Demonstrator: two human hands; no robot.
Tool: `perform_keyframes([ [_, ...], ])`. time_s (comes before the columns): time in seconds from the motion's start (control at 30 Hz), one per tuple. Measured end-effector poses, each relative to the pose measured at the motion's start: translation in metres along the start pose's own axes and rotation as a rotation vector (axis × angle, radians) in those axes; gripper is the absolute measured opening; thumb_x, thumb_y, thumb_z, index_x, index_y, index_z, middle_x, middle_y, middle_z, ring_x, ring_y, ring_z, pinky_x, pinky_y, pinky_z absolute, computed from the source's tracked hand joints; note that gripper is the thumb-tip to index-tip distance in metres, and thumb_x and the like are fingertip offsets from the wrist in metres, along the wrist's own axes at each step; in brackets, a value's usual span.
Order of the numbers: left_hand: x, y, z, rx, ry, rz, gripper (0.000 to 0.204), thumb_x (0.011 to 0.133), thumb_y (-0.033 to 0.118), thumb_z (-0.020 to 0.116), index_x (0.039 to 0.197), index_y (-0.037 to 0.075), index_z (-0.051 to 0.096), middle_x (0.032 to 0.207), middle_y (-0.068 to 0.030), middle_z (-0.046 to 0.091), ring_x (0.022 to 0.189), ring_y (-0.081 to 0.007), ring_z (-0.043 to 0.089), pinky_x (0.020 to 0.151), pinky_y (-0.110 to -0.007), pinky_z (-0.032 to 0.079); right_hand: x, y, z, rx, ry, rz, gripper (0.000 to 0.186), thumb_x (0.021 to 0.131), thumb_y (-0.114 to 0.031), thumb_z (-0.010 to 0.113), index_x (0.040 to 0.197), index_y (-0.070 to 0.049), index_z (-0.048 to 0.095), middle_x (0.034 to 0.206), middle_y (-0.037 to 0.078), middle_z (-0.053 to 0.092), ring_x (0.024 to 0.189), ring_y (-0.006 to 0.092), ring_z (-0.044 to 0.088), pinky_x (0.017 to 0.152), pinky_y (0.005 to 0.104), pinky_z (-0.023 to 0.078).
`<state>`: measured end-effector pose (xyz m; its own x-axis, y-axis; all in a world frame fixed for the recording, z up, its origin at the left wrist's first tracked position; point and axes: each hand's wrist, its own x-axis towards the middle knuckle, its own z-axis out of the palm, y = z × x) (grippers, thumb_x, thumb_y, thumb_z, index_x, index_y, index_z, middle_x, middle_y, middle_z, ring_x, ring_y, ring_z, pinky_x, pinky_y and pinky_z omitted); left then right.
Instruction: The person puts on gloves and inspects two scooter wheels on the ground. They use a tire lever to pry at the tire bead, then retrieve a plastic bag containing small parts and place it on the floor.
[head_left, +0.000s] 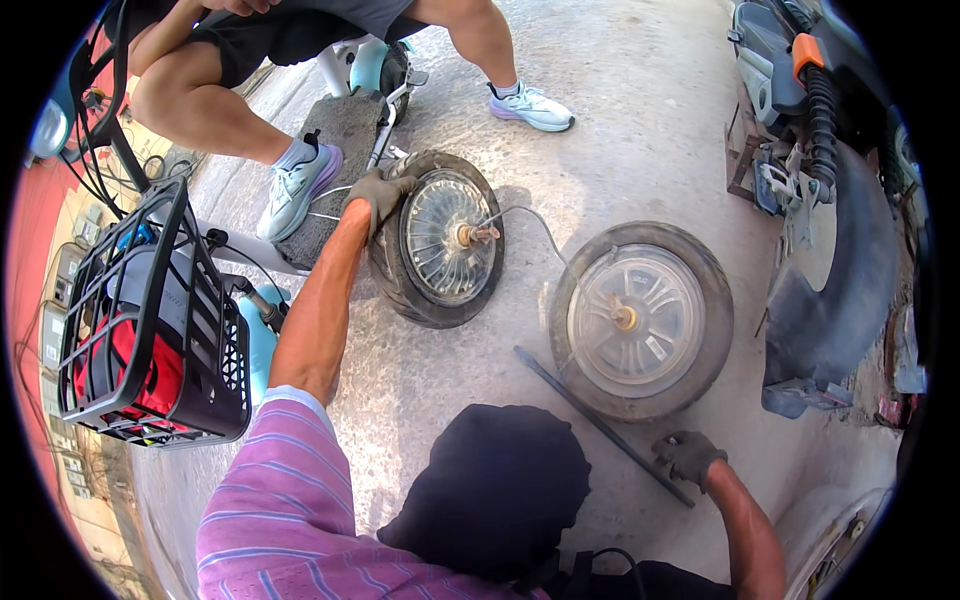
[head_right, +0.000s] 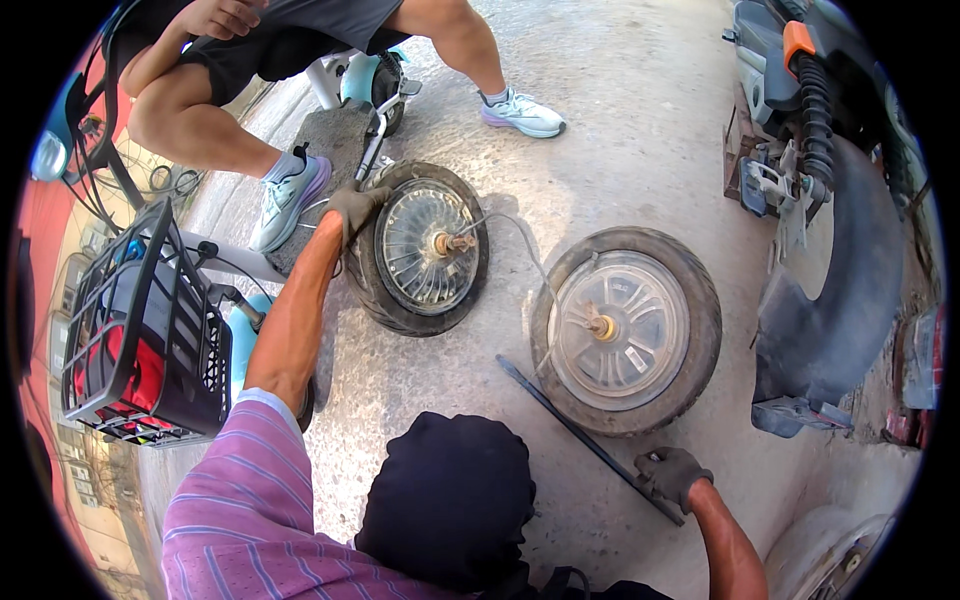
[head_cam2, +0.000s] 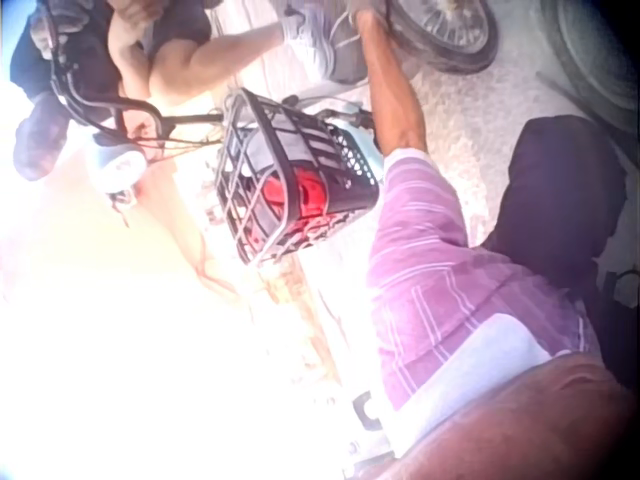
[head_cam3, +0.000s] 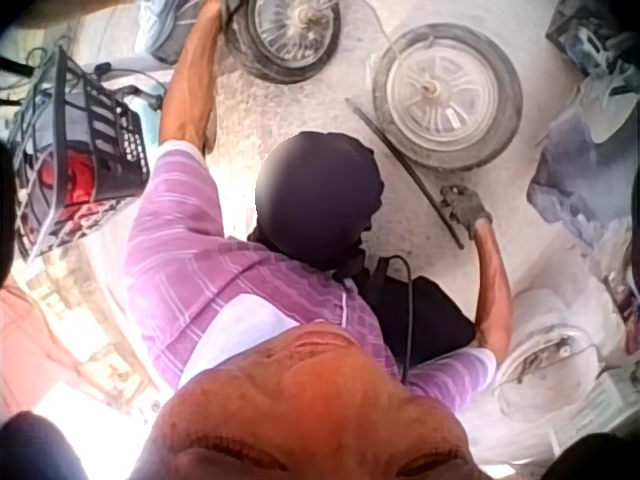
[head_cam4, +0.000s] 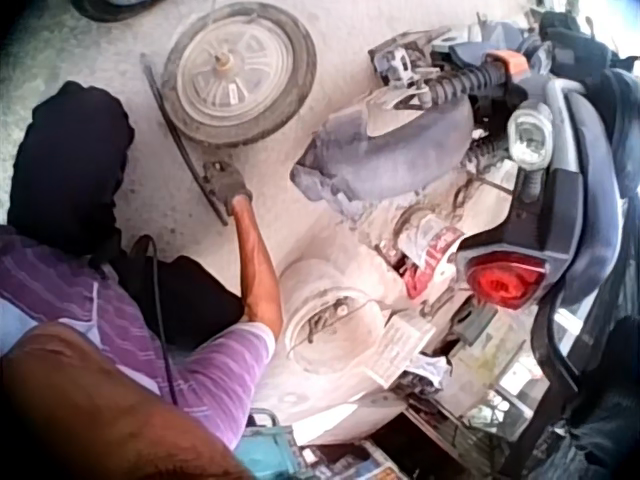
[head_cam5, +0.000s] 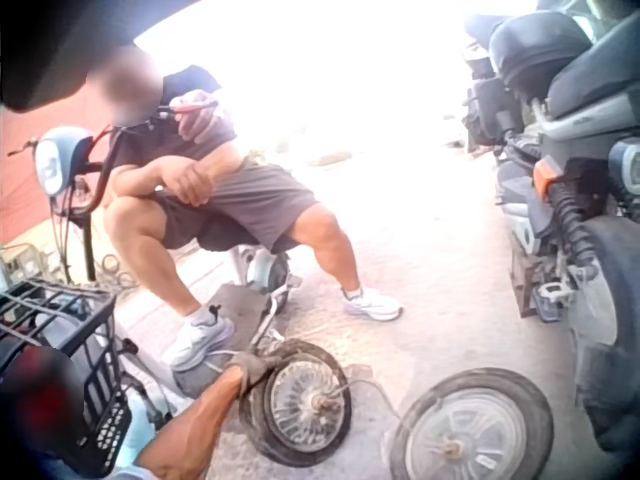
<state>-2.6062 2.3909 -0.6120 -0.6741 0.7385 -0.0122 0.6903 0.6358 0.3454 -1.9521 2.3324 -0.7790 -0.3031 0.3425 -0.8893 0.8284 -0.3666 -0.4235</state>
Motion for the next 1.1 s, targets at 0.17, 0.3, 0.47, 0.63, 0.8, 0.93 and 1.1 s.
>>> perform_keyframes([
  [0.17, -0.015, 0.005, -0.004, 0.073, 0.024, 0.033, 0.094, 0.081, 0.057, 0.076, 0.142, -0.011, 0.054, 0.137, -0.0354, 0.061, 0.131, -0.0445, 0.06, 0.111, -0.043, 0.047, -0.006, -0.015, 0.001, 0.001, 0.003, 0.027, 0.047, 0.096, -0.038, 0.066, 0.13, -0.004, 0.068, 0.097, 0.005, 0.077, 0.066, 0.0143, 0.065, 0.057, 0.0317, 0.053],
  [0.3, -0.027, 0.016, -0.003, 0.07, 0.03, 0.044, 0.094, 0.081, 0.058, 0.075, 0.143, -0.01, 0.054, 0.138, -0.0346, 0.061, 0.132, -0.0444, 0.06, 0.111, -0.043, 0.046, 0.011, -0.002, -0.001, 0.136, 0.023, -0.056, 0.048, 0.097, -0.033, 0.068, 0.13, 0.0, 0.065, 0.095, 0.009, 0.077, 0.062, 0.0142, 0.062, 0.056, 0.0303, 0.051],
  [0.47, -0.03, 0.006, 0.002, -0.029, 0.042, 0.05, 0.096, 0.08, 0.062, 0.075, 0.145, -0.006, 0.054, 0.137, -0.0341, 0.062, 0.131, -0.0451, 0.06, 0.11, -0.044, 0.047, 0.003, -0.009, -0.012, 0.301, 0.122, -0.23, 0.046, 0.096, -0.034, 0.072, 0.124, 0.001, 0.064, 0.097, 0.013, 0.077, 0.058, 0.0142, 0.058, 0.054, 0.0301, 0.048],
  [0.63, -0.065, 0.012, -0.001, -0.025, 0.093, 0.062, 0.091, 0.082, 0.058, 0.074, 0.144, -0.006, 0.054, 0.135, -0.0336, 0.063, 0.128, -0.044, 0.062, 0.107, -0.044, 0.049, 0.007, -0.015, -0.01, 0.324, 0.243, -0.218, 0.048, 0.092, -0.033, 0.078, 0.117, 0.005, 0.063, 0.076, 0.006, 0.062, 0.056, 0.0144, 0.058, 0.051, 0.0325, 0.045],
  [0.8, -0.096, 0.018, 0.005, -0.049, 0.161, 0.137, 0.086, 0.084, 0.055, 0.073, 0.144, -0.003, 0.054, 0.134, -0.0325, 0.064, 0.126, -0.0449, 0.063, 0.108, -0.044, 0.048, 0.019, -0.031, -0.008, 0.607, 0.445, -0.391, 0.049, 0.092, -0.039, 0.078, 0.113, 0.002, 0.064, 0.071, 0.002, 0.058, 0.051, 0.012, 0.052, 0.046, 0.0299, 0.04],
  [0.93, -0.111, 0.017, 0.01, -0.022, 0.189, 0.12, 0.079, 0.086, 0.054, 0.073, 0.143, 0.0, 0.057, 0.134, -0.0301, 0.065, 0.127, -0.0432, 0.063, 0.107, -0.045, 0.048, 0.04, -0.072, -0.04, 0.846, 0.599, -0.351, 0.047, 0.09, -0.048, 0.079, 0.104, -0.005, 0.065, 0.067, -0.002, 0.054, 0.047, 0.0103, 0.045, 0.042, 0.0285, 0.035],
  [1.1, -0.113, -0.001, 0.023, 0.003, 0.264, 0.172, 0.081, 0.086, 0.049, 0.075, 0.148, 0.004, 0.05, 0.134, -0.0273, 0.064, 0.124, -0.0448, 0.063, 0.107, -0.047, 0.048, 0.041, -0.082, -0.067, 0.676, 0.66, -0.315, 0.051, 0.088, -0.047, 0.08, 0.109, -0.003, 0.066, 0.071, 0.0, 0.057, 0.049, 0.0114, 0.049, 0.045, 0.0288, 0.039],
])
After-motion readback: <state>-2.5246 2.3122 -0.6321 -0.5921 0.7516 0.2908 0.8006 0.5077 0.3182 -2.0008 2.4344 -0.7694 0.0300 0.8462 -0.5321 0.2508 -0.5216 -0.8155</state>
